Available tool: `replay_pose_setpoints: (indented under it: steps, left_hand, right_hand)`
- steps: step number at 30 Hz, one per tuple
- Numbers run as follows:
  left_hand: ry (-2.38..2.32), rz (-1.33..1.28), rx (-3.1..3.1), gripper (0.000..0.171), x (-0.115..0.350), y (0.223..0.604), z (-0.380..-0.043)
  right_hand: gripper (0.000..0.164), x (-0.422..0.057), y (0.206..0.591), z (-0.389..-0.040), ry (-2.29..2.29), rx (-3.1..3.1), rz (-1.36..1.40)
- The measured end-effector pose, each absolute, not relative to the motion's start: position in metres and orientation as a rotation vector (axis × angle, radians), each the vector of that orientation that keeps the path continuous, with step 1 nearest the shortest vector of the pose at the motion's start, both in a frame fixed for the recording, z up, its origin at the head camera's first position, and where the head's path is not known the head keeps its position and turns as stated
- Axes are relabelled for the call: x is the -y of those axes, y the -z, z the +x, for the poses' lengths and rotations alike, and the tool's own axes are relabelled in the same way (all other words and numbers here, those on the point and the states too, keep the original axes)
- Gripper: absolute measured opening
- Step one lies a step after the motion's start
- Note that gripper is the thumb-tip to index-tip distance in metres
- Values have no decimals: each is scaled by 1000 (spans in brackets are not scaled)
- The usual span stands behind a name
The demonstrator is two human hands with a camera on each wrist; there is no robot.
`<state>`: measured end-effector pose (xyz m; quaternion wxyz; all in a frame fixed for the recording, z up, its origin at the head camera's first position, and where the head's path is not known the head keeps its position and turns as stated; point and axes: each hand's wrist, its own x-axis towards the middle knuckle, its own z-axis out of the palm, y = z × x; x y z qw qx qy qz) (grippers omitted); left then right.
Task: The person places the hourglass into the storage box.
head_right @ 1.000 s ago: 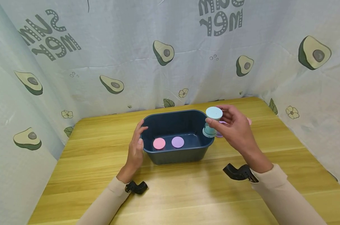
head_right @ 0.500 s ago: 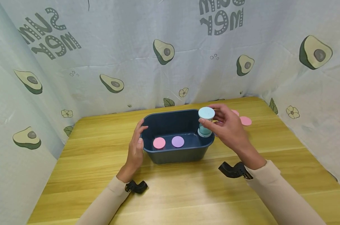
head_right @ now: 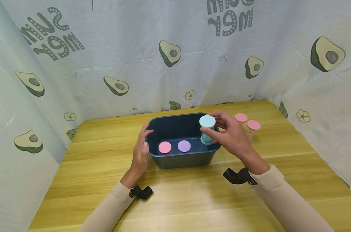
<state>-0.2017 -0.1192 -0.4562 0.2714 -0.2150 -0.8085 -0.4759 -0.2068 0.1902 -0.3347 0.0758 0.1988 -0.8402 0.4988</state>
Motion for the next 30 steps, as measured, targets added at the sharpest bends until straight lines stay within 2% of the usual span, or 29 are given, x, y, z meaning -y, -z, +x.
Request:
replay_pose_setpoints:
  steps: [30]
  left_hand:
    - [1276,-568,2186,51,118,455,-202]
  right_hand:
    - [40,-192,347,-212,-1109,2612,637]
